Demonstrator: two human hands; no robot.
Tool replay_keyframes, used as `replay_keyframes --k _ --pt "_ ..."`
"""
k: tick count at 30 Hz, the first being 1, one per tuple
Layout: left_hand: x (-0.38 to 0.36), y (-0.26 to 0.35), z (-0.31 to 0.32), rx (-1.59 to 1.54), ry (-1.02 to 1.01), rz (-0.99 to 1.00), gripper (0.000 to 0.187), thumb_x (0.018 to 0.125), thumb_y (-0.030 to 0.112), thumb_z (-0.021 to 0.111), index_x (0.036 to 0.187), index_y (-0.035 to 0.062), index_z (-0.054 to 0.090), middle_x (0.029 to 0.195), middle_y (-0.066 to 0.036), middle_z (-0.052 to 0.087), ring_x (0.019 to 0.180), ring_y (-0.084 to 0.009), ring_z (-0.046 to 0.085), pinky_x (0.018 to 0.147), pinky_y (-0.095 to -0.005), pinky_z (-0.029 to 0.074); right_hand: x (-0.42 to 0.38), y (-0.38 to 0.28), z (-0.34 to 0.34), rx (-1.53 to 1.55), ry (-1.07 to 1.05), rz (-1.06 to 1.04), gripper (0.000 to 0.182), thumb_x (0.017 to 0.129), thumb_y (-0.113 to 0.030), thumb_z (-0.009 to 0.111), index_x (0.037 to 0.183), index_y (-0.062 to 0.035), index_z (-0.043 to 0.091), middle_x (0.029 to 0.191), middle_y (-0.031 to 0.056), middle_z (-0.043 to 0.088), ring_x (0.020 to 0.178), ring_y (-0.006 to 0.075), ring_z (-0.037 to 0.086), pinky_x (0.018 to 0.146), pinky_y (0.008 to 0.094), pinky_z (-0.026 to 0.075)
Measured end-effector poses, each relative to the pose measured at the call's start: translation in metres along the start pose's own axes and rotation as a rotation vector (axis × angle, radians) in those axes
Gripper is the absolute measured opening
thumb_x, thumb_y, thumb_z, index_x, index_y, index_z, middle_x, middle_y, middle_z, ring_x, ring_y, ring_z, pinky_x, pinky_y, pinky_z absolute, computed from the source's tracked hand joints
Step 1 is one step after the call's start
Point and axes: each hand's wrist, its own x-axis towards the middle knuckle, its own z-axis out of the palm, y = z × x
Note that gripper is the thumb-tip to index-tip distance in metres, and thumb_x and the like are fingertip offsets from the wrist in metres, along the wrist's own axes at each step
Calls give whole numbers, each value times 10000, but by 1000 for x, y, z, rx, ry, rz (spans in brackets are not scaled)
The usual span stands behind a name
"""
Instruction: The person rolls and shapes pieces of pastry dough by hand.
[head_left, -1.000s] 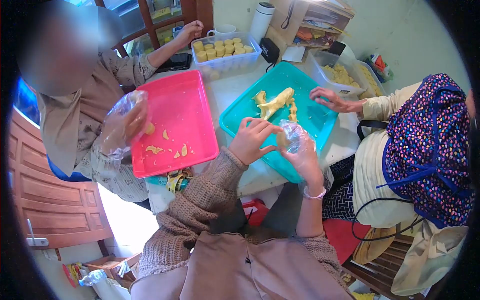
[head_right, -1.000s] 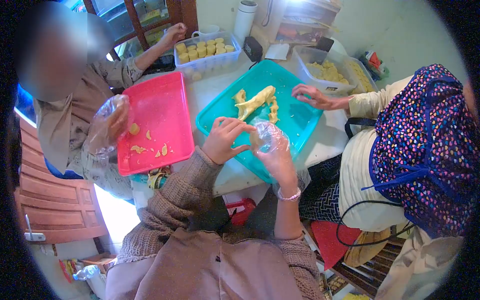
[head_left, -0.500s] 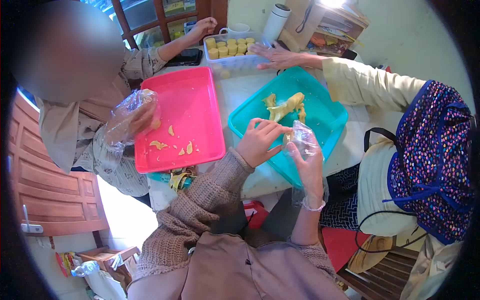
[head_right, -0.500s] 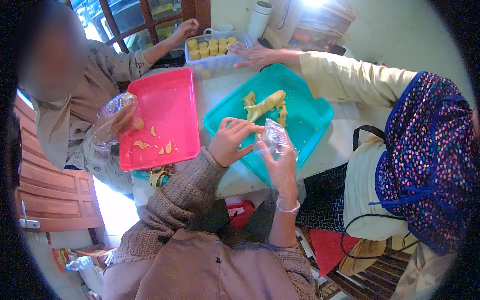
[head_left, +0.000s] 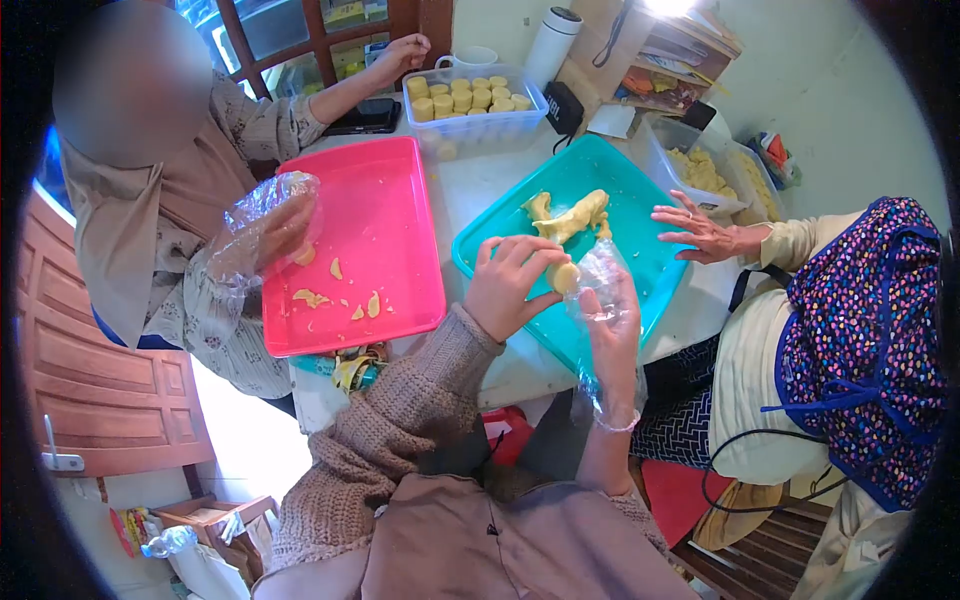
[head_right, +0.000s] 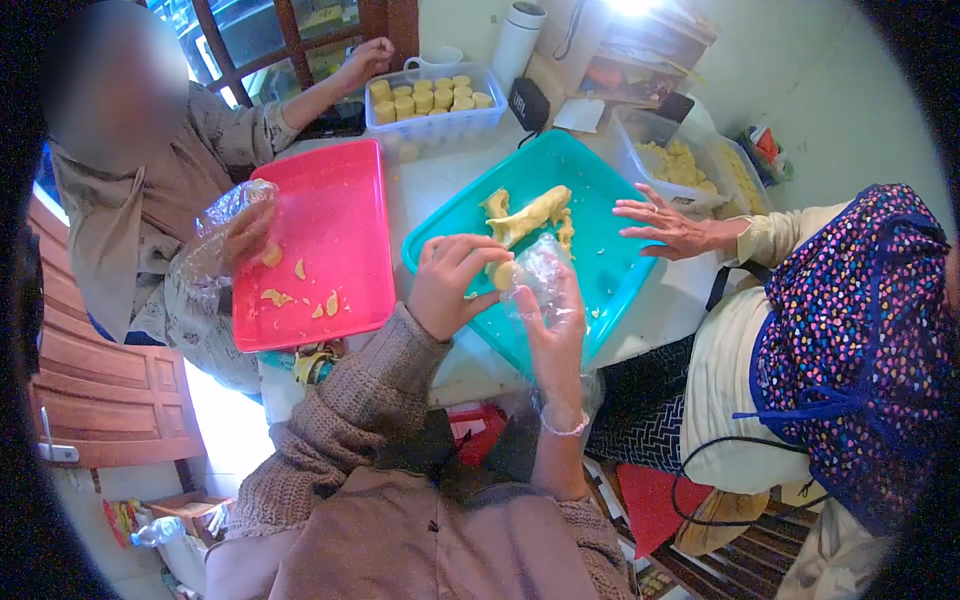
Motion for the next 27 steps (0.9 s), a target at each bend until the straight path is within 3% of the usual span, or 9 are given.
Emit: replay_keyframes --k 6,18,24,27 --pt "-2 4 3 -77 -30 43 439 713 328 745 1094 185 581 1116 18 577 1077 -205 537 928 -407 337 2 15 -15 85 -30 47 526 878 -166 632 1323 -8 400 1187 87 526 1072 142 518 883 276 451" --pt "-3 5 7 -47 -116 104 429 727 225 707 1119 135 558 1178 4 539 1160 -203 479 984 -445 314 5 11 -14 96 -113 156 463 815 -83 690 1224 10 494 1047 52 610 906 102 590 756 244 497" --pt "-3 6 6 -23 -123 127 386 715 182 711 1069 115 570 1180 -3 535 1179 -197 474 991 -451 308 3 13 -14 116 -120 95 456 791 -38 704 1206 16 522 1047 58 630 928 106 595 791 255 502" --pt "-6 4 8 1 -134 162 443 704 183 705 1114 105 555 1195 -38 538 1179 -235 480 984 -445 315 3 12 -12 25 -113 69 472 783 -37 708 1214 23 525 1067 60 627 928 105 596 799 260 502"
